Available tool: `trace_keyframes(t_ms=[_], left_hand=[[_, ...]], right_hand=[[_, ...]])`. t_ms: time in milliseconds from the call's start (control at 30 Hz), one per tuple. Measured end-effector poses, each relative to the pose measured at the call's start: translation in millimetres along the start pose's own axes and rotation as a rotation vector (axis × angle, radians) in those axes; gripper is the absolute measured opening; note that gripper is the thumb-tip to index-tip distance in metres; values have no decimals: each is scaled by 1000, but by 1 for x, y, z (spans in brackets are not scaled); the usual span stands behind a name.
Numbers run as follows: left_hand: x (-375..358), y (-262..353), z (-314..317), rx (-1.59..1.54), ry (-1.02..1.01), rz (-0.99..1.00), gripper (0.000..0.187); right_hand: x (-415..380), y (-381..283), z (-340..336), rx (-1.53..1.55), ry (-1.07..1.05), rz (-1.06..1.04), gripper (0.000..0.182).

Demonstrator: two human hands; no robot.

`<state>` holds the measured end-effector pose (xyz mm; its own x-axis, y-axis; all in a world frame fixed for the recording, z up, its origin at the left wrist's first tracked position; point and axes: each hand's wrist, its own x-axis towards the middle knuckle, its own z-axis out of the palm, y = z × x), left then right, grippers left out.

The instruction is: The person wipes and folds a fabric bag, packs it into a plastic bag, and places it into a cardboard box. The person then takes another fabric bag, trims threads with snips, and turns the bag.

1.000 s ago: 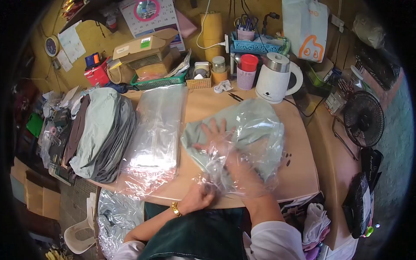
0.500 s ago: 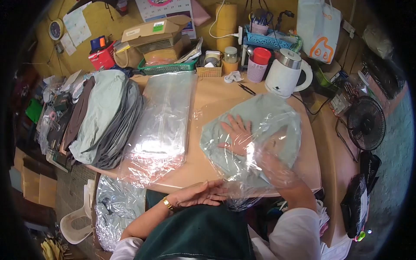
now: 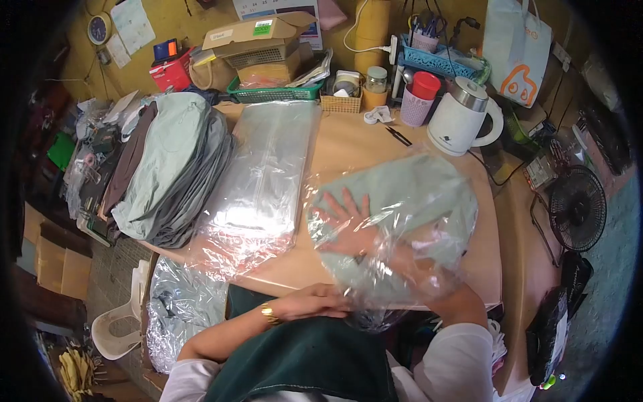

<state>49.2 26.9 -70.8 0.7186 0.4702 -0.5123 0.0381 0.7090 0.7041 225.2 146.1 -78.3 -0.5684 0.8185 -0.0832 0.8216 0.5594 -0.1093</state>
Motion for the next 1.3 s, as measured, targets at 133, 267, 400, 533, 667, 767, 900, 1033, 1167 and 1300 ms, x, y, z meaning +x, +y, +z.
trace_keyframes(t_ms=[133, 267, 400, 533, 667, 767, 900, 1033, 1167, 1300], left_hand=[[-10, -2, -30, -405, 64, 51, 50], [0, 12, 3, 53, -37, -83, 48], [3, -3, -1, 151, -246, -18, 46], [-1, 16, 1, -60, -141, -78, 49], [10, 8, 14, 181, -414, -16, 50], [2, 9, -23, -74, -137, -71, 56], [21, 12, -9, -36, 34, -46, 47], [47, 19, 21, 134, -6, 43, 40], [26, 12, 21, 191, -199, 4, 41], [-15, 4, -21, -127, 42, 14, 49]], right_hand=[[-34, -28, -7, 87, -80, -122, 93], [-23, -4, -9, 171, 20, -194, 90], [-28, 14, -2, -12, 103, 79, 87], [-27, 10, 1, 24, 123, 226, 80], [-11, 20, 1, 72, 163, 297, 75], [-21, 37, 9, 214, 192, 183, 69], [-38, 21, -6, 53, -29, -182, 67], [-22, 34, 14, -16, 98, -121, 65], [-42, 32, 6, -5, 123, -112, 66], [-73, -1, -4, 78, 25, -126, 69]])
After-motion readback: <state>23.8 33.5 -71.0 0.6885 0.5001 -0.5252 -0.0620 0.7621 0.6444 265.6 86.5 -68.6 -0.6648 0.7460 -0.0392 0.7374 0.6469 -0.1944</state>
